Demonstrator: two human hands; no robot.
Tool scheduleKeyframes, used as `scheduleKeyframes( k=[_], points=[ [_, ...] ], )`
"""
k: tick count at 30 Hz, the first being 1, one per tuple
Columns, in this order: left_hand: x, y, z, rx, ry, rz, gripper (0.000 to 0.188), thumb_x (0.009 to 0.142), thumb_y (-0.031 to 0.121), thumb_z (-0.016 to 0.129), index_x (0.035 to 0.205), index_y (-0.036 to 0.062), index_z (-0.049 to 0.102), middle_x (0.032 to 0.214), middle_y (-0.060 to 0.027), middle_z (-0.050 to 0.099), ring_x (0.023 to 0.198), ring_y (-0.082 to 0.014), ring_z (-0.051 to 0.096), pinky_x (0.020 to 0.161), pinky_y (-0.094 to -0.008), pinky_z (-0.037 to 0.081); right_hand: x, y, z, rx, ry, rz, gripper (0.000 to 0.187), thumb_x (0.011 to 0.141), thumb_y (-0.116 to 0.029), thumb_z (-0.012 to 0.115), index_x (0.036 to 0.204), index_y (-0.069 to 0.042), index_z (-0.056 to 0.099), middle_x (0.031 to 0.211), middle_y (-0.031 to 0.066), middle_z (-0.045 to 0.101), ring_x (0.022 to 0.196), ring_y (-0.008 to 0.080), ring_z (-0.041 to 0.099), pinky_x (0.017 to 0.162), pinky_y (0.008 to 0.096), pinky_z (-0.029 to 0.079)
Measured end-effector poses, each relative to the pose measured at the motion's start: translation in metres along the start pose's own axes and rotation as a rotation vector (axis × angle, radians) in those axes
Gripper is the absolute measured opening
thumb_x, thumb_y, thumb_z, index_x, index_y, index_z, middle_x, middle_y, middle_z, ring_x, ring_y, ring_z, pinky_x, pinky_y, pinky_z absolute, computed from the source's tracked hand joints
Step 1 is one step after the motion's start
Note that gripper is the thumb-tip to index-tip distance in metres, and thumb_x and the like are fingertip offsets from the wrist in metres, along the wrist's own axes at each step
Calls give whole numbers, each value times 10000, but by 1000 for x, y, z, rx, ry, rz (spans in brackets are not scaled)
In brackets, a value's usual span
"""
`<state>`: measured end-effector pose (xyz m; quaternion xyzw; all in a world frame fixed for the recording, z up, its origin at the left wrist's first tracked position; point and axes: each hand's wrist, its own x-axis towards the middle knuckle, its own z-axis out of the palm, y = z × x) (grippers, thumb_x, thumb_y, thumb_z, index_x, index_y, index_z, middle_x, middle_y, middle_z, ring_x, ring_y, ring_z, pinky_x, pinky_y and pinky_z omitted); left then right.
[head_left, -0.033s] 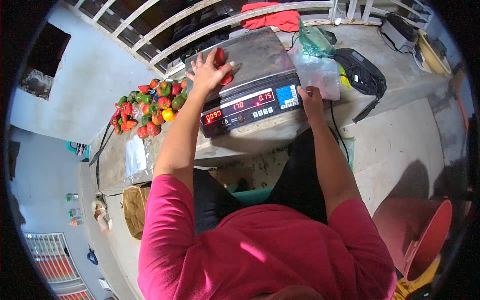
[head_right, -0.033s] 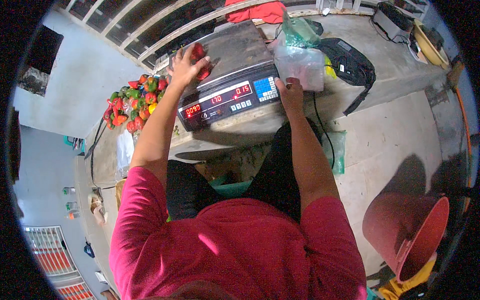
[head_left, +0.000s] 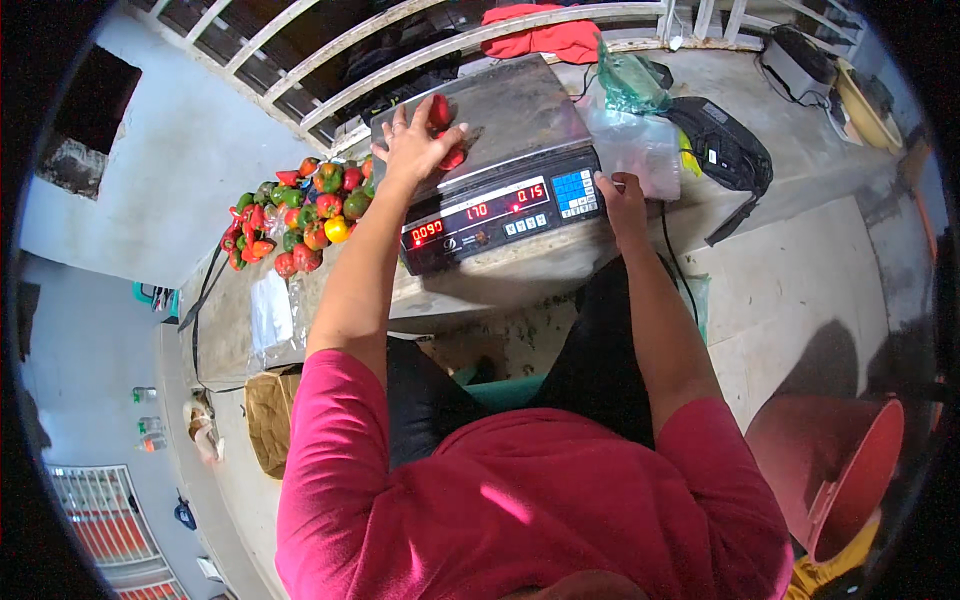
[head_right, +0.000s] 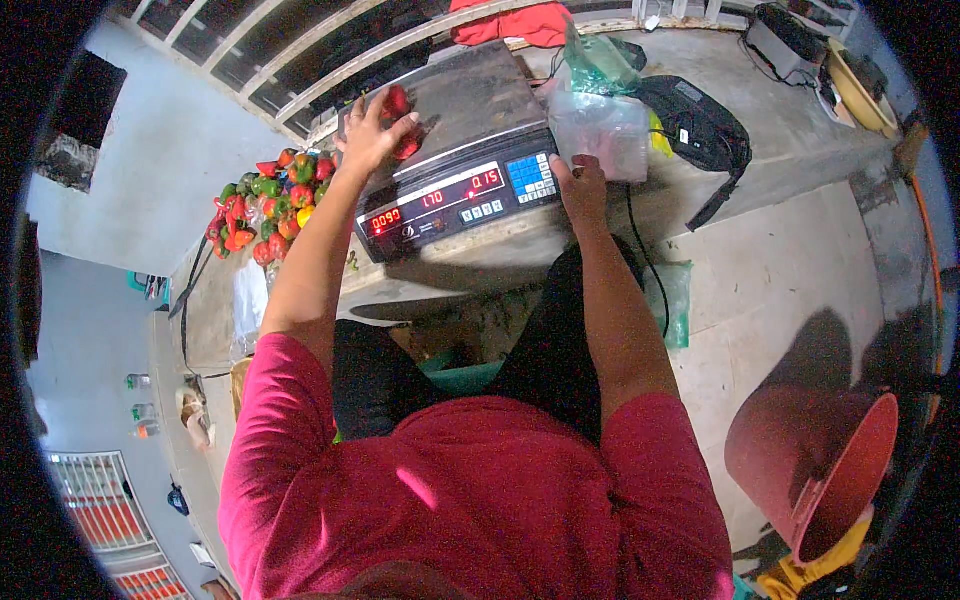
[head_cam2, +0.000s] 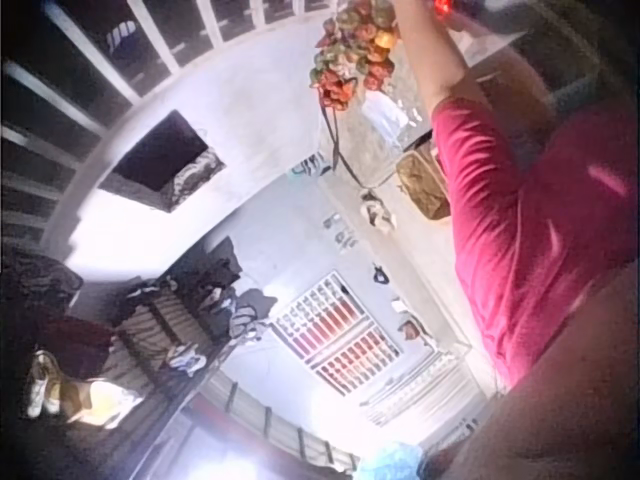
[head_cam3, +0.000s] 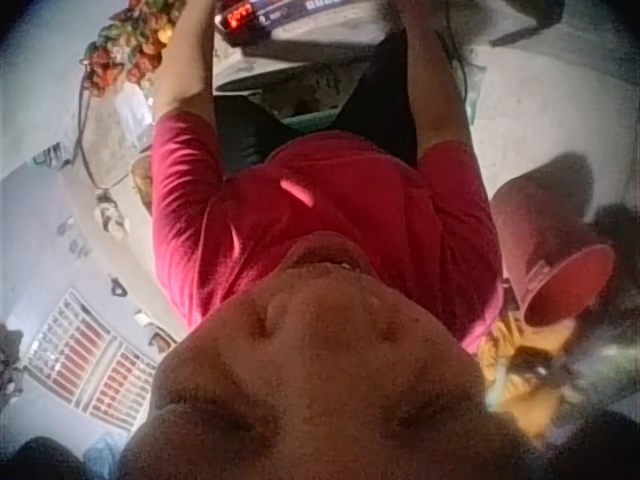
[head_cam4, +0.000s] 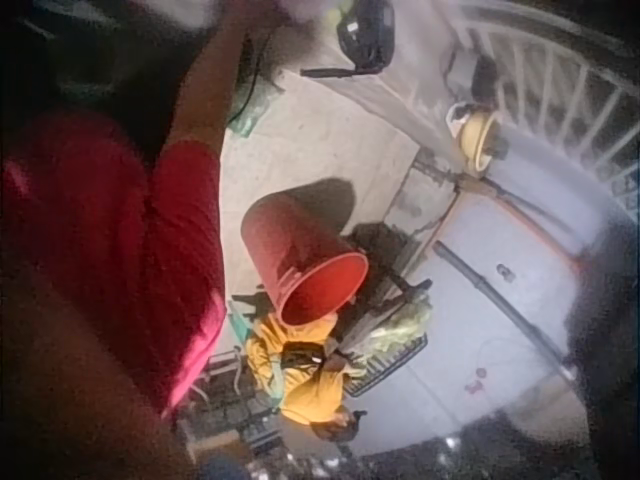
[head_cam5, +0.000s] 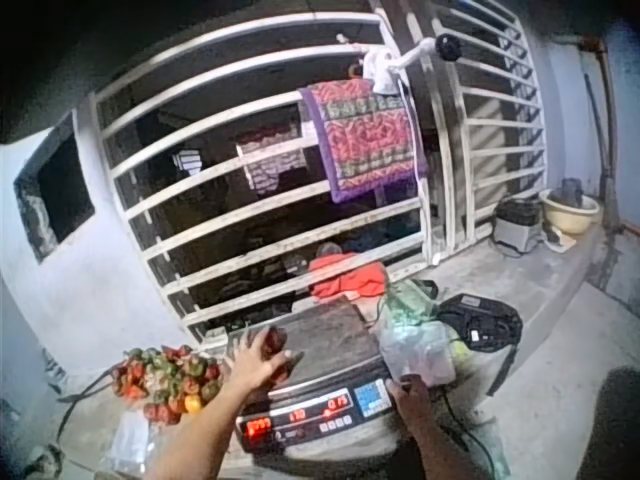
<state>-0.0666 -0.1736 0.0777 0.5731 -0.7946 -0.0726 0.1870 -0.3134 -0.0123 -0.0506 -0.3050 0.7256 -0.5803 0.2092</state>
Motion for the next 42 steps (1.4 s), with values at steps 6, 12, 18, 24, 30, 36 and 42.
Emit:
scheduleKeyframes(
  k=[6,12,18,24,30,36,42],
  points=[
    [8,-7,4,-118,-28,8,820,633,686,556,1331,306,356,1418,-196,215,1310,-429,125,987,-632,11,7,12,3,-15,34,-13,561,694,-411,664,966,66,546,901,234,581,825,310,570,737,374,440],
    [8,-27,5,-306,52,-20,782,671,657,551,1326,268,372,1399,-187,268,1308,-375,181,988,-627,50,7,10,6,-93,-34,11,538,734,-417,630,1009,34,530,905,171,577,833,266,554,755,347,429],
    [-49,-66,-3,-267,604,-26,499,794,370,563,1197,88,473,1186,-138,480,1148,-316,386,976,-456,238,12,11,-8,-122,-56,65,530,767,-422,620,1002,44,527,918,197,592,864,315,565,797,402,429],
    [-134,-189,13,11,612,-488,407,814,276,529,1196,146,480,1239,-86,452,1192,-308,338,970,-492,243,1,3,-7,-3,-101,167,499,767,-391,626,1029,21,524,968,192,584,914,295,550,814,387,417],
    [-154,-236,-9,144,532,-831,402,778,230,551,1170,161,493,1270,-43,437,1214,-295,324,975,-496,247,5,13,-2,-216,-62,-9,456,766,-366,633,998,12,532,927,175,586,876,293,554,802,383,422],
    [-126,-224,-12,288,455,-494,430,738,176,566,1163,160,501,1268,-25,445,1250,-239,307,982,-491,251,15,27,4,-50,-65,16,482,811,-412,566,1045,7,520,978,126,557,899,219,510,816,320,389],
    [-74,-219,-1,178,294,-263,581,724,184,575,1279,206,403,1381,-53,331,1287,-268,284,1013,-484,236,47,69,-2,-216,-31,-72,503,857,-440,484,1051,22,518,960,145,564,883,241,516,816,338,388]
  ],
)
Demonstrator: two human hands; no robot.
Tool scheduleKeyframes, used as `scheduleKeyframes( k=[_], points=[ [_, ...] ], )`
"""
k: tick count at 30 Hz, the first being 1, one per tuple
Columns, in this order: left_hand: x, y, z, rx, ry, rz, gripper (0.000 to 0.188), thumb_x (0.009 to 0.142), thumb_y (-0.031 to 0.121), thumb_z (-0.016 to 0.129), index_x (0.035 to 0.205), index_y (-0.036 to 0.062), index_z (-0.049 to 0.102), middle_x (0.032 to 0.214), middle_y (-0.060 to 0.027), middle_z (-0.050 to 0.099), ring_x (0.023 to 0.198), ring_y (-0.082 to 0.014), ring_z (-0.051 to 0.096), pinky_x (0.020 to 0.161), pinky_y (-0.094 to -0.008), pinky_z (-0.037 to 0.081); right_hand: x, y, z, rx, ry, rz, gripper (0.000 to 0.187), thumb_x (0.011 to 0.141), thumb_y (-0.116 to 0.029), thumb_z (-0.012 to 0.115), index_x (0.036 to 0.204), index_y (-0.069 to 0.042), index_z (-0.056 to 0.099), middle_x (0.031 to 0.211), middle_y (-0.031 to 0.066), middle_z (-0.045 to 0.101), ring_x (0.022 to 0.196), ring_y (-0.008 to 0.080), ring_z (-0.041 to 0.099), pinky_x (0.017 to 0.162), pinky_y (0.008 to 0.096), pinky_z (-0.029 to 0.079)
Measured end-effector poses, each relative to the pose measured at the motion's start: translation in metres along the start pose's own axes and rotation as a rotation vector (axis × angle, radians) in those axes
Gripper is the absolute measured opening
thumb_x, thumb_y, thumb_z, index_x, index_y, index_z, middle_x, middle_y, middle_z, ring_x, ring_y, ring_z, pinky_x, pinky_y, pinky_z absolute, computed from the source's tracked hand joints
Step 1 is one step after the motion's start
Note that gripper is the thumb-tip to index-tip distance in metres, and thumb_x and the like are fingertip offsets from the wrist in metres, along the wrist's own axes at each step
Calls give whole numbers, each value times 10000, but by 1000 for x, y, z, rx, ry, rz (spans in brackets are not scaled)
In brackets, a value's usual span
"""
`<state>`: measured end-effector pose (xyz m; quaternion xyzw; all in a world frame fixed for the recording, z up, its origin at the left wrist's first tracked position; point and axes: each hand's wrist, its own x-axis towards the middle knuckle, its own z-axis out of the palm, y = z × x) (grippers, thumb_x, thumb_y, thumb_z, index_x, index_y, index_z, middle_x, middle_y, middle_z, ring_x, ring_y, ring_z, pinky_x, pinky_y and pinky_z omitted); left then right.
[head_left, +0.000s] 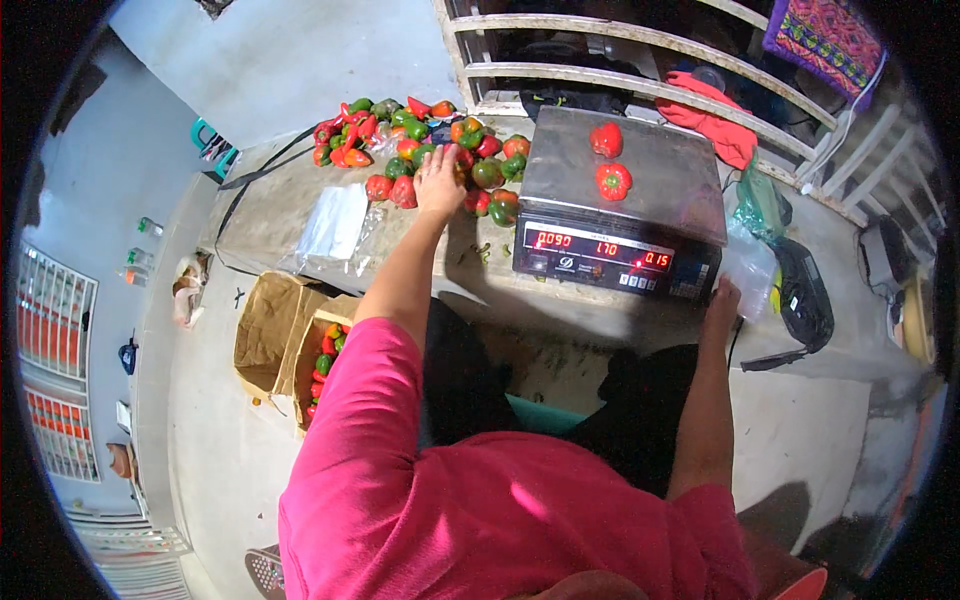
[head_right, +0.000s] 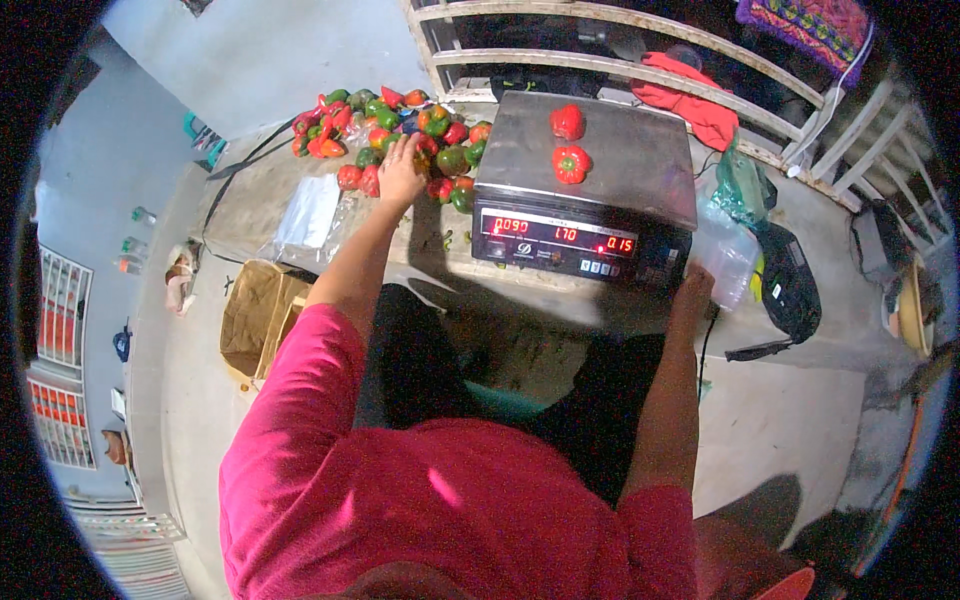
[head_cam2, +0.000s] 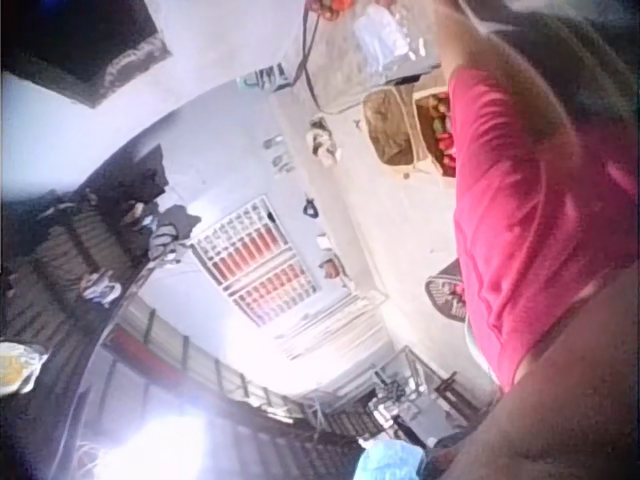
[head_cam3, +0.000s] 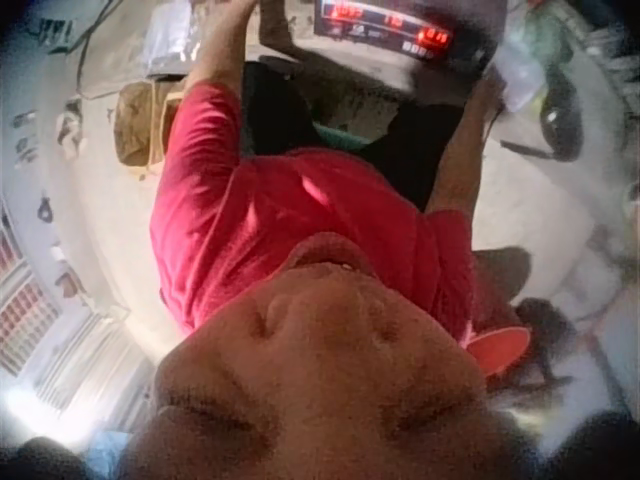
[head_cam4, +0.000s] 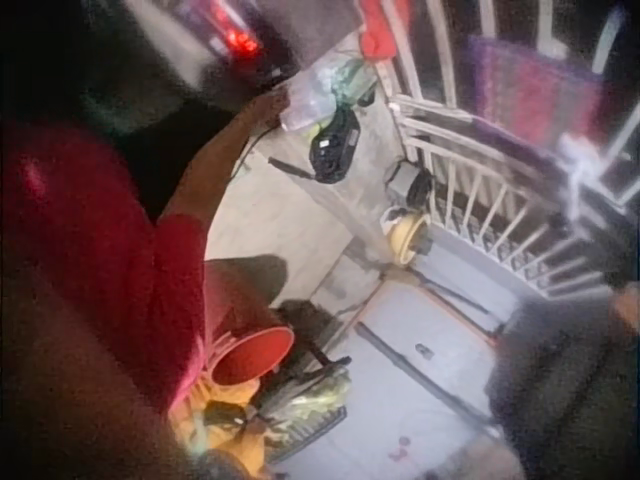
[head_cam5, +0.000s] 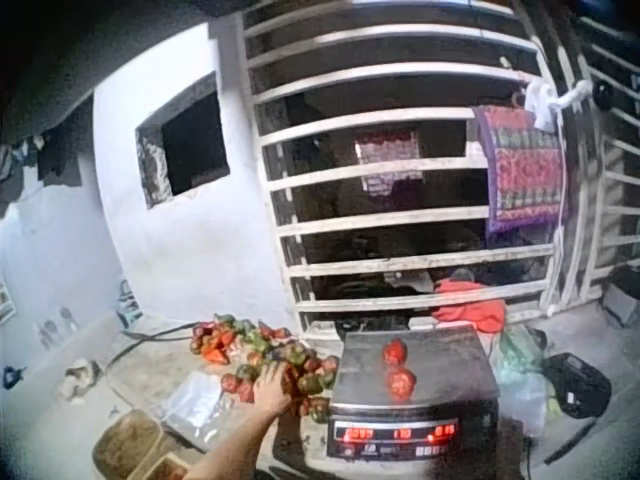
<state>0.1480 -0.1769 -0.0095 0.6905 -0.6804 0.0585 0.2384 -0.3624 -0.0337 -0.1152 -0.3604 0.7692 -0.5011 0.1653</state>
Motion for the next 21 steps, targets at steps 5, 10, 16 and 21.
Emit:
scheduleKeyframes(
  k=[5,10,16,21],
  points=[
    [22,7,3,16,-320,-134,584,717,197,590,1257,335,417,1324,-180,360,1201,-315,405,971,-486,310,-24,-49,-9,-50,-46,24,493,894,-403,411,1070,50,494,1024,218,523,983,344,486,862,406,369],
    [36,25,-6,-335,114,-59,254,744,96,565,992,146,583,945,-190,539,860,-341,555,773,-394,452,-26,-43,-10,-143,-36,-159,517,891,-418,414,1091,55,478,1051,257,526,1007,387,488,864,452,374],
    [25,119,-34,-614,-22,237,261,747,131,603,1007,146,610,866,-129,576,852,-290,525,777,-366,421,-29,-85,-12,-112,-62,158,558,883,-473,399,1112,28,489,1068,240,537,1025,358,494,893,416,348],
    [12,153,-28,-496,-122,380,297,769,190,612,1066,198,608,994,-86,621,947,-287,555,828,-379,416,-28,-53,-7,-89,17,-51,566,875,-480,420,1098,35,491,1011,216,554,944,330,528,834,396,392]
  ],
)
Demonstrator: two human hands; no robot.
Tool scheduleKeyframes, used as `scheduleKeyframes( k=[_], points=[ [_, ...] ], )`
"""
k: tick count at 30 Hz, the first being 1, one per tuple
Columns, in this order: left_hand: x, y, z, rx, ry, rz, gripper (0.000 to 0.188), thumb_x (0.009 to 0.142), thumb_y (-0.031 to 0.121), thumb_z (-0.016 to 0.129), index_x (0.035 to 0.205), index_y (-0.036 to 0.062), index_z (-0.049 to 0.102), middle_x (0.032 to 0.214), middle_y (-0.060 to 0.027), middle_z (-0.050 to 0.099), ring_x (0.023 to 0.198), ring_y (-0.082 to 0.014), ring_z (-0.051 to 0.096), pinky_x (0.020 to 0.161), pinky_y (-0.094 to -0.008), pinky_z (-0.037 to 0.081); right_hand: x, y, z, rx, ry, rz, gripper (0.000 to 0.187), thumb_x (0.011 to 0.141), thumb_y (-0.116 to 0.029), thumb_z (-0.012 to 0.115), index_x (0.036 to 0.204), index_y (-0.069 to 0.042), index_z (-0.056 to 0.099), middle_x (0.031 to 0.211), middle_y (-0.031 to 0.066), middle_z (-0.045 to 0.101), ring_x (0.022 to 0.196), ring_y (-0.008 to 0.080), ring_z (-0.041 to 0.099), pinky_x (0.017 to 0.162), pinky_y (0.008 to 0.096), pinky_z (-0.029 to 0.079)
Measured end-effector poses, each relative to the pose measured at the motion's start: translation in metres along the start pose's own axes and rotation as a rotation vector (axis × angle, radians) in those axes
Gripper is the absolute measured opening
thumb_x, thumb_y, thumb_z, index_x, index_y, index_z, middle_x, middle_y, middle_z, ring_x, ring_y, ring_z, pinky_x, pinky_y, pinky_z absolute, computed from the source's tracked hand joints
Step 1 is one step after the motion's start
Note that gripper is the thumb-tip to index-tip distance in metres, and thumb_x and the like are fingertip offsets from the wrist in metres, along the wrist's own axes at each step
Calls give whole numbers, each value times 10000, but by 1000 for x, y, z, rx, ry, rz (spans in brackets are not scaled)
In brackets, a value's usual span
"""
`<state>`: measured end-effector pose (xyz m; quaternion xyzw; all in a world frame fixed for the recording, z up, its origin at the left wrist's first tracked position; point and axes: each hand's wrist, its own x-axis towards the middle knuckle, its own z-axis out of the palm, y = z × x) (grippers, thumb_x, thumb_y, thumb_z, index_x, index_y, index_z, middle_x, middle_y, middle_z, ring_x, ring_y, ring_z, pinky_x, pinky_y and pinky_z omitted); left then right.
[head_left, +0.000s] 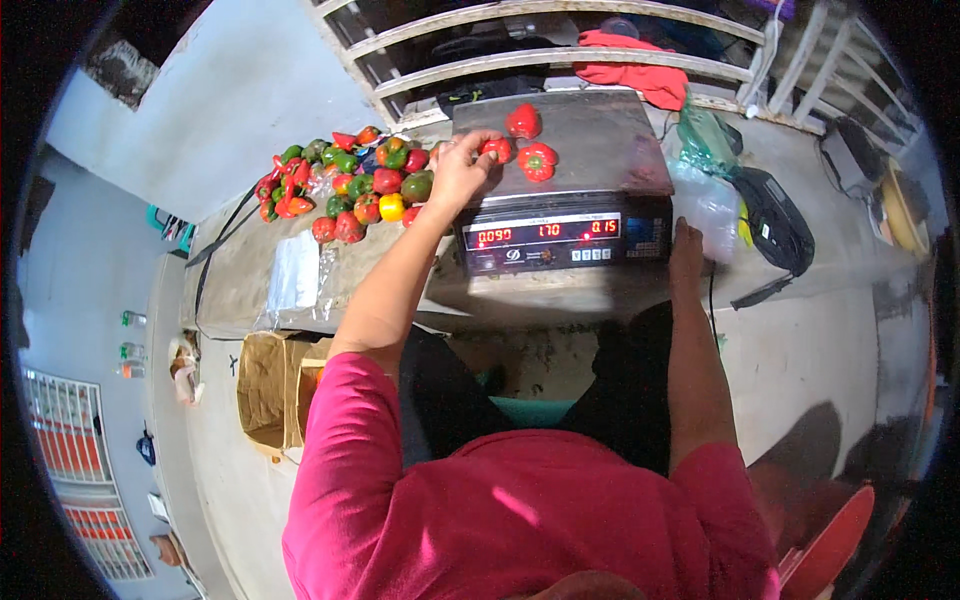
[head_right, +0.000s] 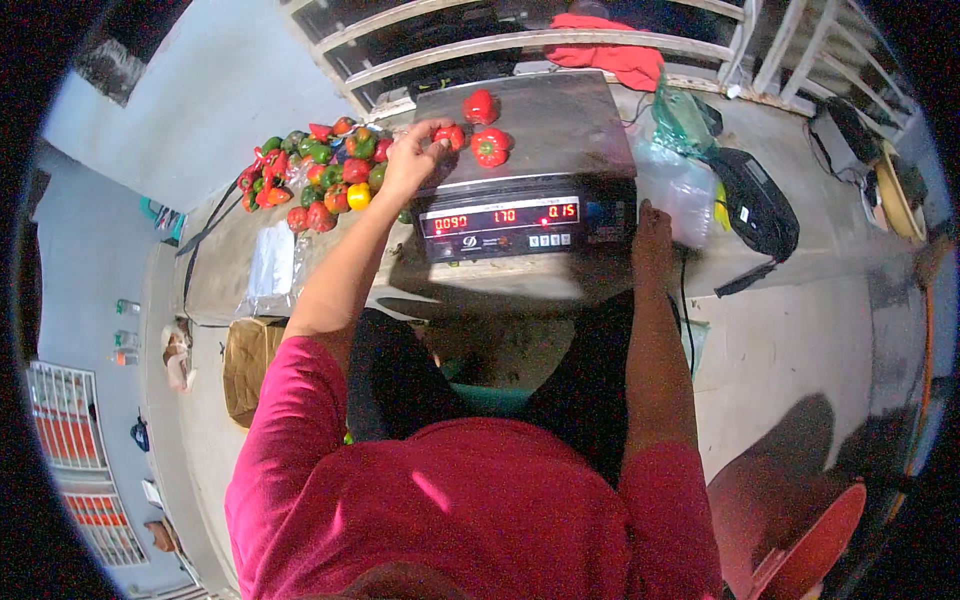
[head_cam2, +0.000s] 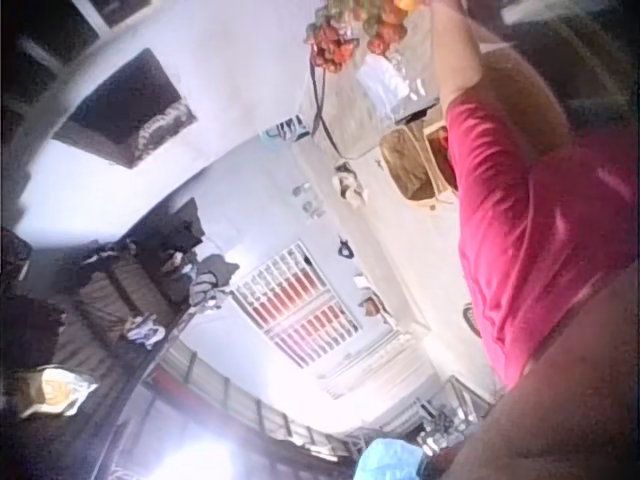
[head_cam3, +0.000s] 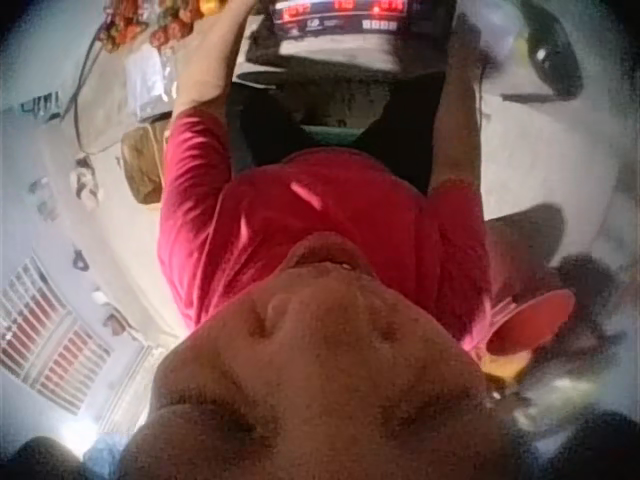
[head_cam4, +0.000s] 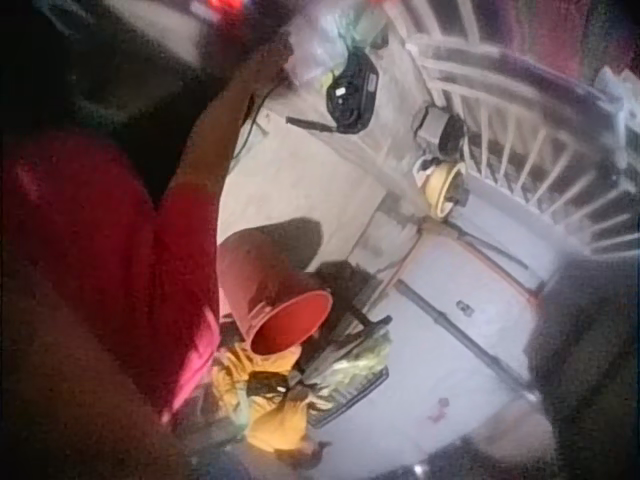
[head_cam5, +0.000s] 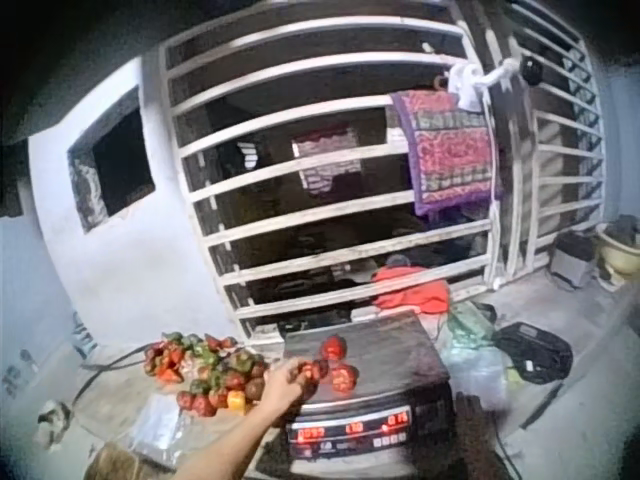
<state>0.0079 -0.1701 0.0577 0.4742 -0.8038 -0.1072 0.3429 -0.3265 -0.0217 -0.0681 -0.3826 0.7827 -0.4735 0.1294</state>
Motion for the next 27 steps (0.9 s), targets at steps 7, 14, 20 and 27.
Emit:
scheduleKeyframes(
  k=[7,14,20,27],
  points=[
    [-4,19,1,47,26,-29,527,736,332,651,1233,272,488,1134,-132,555,1087,-322,477,943,-440,306,3,3,-2,223,-30,104,562,869,-448,437,1048,80,504,1013,278,544,961,419,508,856,454,385],
    [-5,18,1,89,26,-13,578,721,328,666,1256,238,463,1134,-157,544,1061,-339,483,915,-416,342,1,-11,-2,106,34,79,521,882,-417,432,1013,80,521,1010,284,543,960,420,507,841,463,388],
    [-6,16,3,116,56,-20,565,719,329,665,1243,233,476,1133,-160,536,1064,-343,480,912,-425,342,2,-9,-2,122,66,114,540,878,-442,423,996,73,532,999,282,551,949,426,513,842,464,387],
    [-8,16,3,148,76,-32,553,716,319,664,1232,230,484,1166,-167,513,1095,-346,464,920,-437,336,1,-8,-1,91,46,115,572,878,-473,389,978,68,548,976,273,563,938,424,519,842,471,384]
  ],
)
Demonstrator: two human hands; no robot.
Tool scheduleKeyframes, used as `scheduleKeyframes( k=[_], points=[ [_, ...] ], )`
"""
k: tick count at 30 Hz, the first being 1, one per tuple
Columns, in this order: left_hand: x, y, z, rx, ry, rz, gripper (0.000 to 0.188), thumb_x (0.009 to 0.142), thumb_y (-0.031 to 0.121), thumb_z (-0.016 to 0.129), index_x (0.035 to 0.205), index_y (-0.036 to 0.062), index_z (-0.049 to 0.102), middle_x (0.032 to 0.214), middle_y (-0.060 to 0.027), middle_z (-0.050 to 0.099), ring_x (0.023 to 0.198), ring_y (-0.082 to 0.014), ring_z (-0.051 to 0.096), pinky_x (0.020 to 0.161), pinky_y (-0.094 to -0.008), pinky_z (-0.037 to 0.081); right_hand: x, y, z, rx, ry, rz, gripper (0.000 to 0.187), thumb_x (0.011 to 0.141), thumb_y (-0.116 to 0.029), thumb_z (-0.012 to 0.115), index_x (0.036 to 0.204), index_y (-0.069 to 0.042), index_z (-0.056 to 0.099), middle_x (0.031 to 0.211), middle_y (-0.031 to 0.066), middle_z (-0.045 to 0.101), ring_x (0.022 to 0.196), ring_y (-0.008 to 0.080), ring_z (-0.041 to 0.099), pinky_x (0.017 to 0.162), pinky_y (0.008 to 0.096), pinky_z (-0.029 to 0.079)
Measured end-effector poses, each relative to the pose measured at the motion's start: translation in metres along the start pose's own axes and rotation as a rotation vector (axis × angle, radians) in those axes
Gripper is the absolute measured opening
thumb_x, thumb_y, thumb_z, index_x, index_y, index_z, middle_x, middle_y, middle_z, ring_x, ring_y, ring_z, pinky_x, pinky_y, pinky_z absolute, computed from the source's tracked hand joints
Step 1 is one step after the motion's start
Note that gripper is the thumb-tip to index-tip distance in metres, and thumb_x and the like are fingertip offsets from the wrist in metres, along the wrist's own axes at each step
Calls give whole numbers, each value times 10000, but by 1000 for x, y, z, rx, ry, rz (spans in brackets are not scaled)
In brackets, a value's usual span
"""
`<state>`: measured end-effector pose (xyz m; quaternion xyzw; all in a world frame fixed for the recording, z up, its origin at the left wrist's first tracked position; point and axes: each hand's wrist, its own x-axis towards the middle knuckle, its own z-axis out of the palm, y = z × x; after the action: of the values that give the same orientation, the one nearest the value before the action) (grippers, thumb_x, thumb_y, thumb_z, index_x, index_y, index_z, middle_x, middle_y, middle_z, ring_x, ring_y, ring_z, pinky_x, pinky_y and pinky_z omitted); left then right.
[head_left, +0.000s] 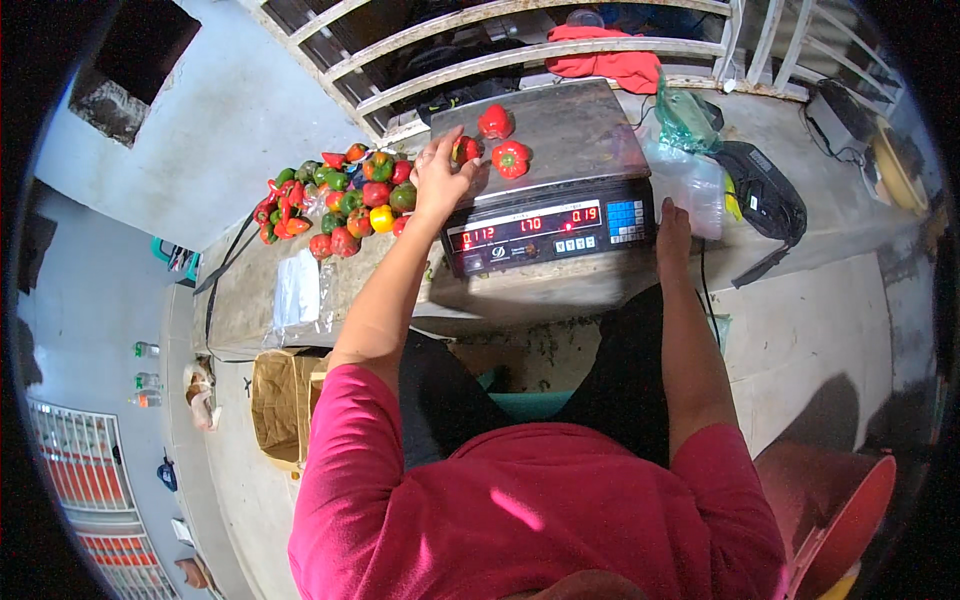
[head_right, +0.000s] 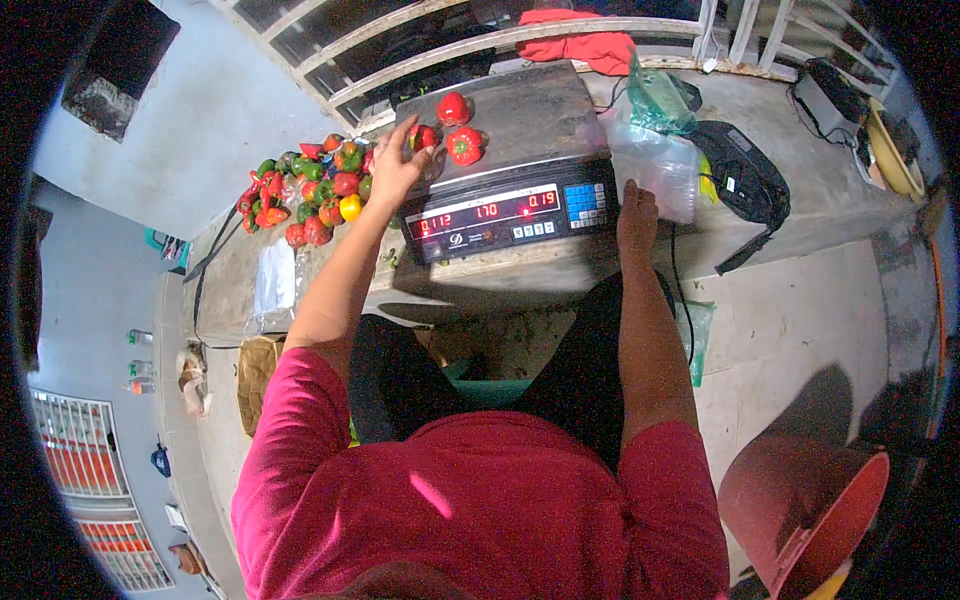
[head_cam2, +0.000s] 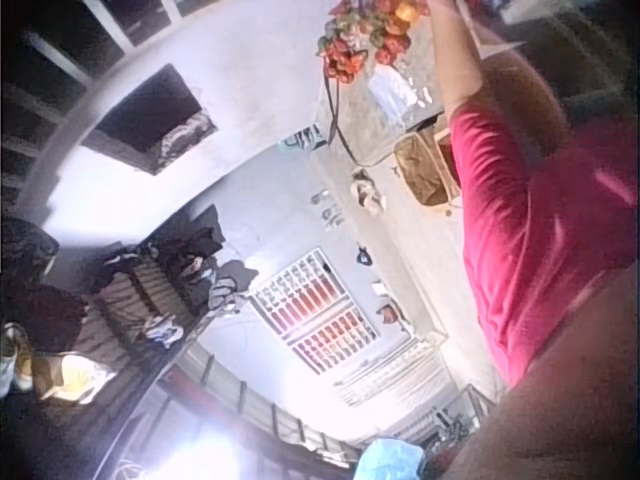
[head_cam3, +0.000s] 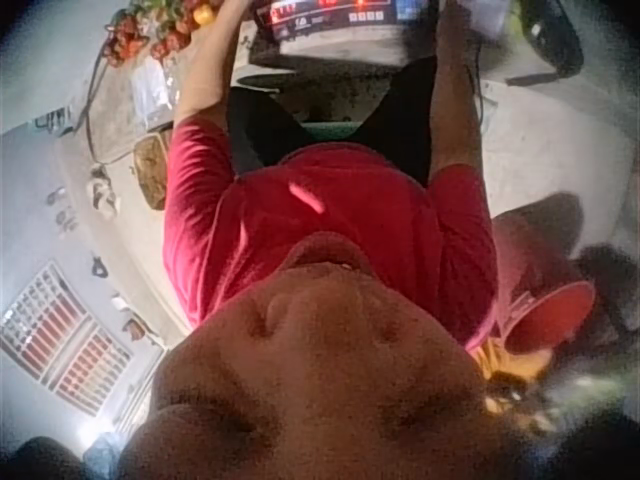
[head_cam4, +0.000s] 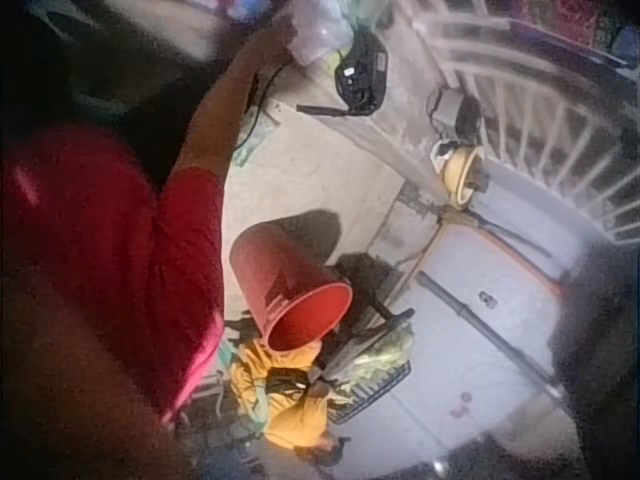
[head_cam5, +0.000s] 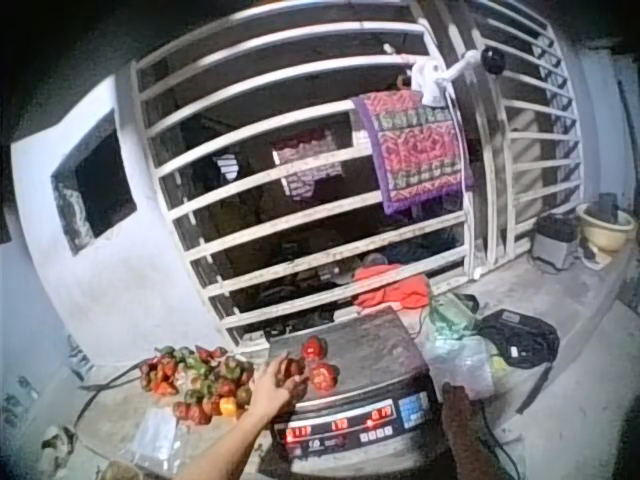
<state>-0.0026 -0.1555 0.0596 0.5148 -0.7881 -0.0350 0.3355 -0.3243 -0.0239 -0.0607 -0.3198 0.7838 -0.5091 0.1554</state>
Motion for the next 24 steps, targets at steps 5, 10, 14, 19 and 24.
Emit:
scheduleKeyframes(
  k=[5,10,14,19,24],
  points=[
    [-6,-8,-3,-83,-27,-34,570,703,284,669,1234,209,477,1215,-136,478,1158,-325,397,952,-474,286,3,13,5,-27,-85,37,498,883,-433,390,987,19,569,975,261,568,927,426,518,833,474,391],
    [-45,-2,-10,-94,224,15,517,692,162,660,1175,85,494,1140,-177,509,1094,-338,442,946,-416,325,-3,8,-4,-274,-110,-153,384,871,-358,412,962,-42,609,980,237,575,904,403,536,804,478,415],
    [-119,12,-19,-292,100,-11,450,702,78,638,1126,24,500,1126,-171,501,1077,-326,450,926,-403,333,-4,16,-5,-265,-23,-185,266,828,-282,490,899,-80,648,951,210,583,897,372,549,789,465,429],
    [-218,19,-13,-576,-123,-319,383,720,63,623,1092,39,534,1099,-156,515,1053,-291,471,923,-362,351,3,9,-11,-191,144,-167,178,739,-131,608,901,-69,648,877,167,564,863,340,554,792,422,446],
    [-210,11,-12,-470,-197,-267,322,733,51,607,1052,34,563,1021,-156,539,941,-266,522,830,-328,407,19,11,-20,-557,149,-217,243,731,-206,630,892,-25,616,879,171,572,878,322,559,775,410,449]
  ],
)
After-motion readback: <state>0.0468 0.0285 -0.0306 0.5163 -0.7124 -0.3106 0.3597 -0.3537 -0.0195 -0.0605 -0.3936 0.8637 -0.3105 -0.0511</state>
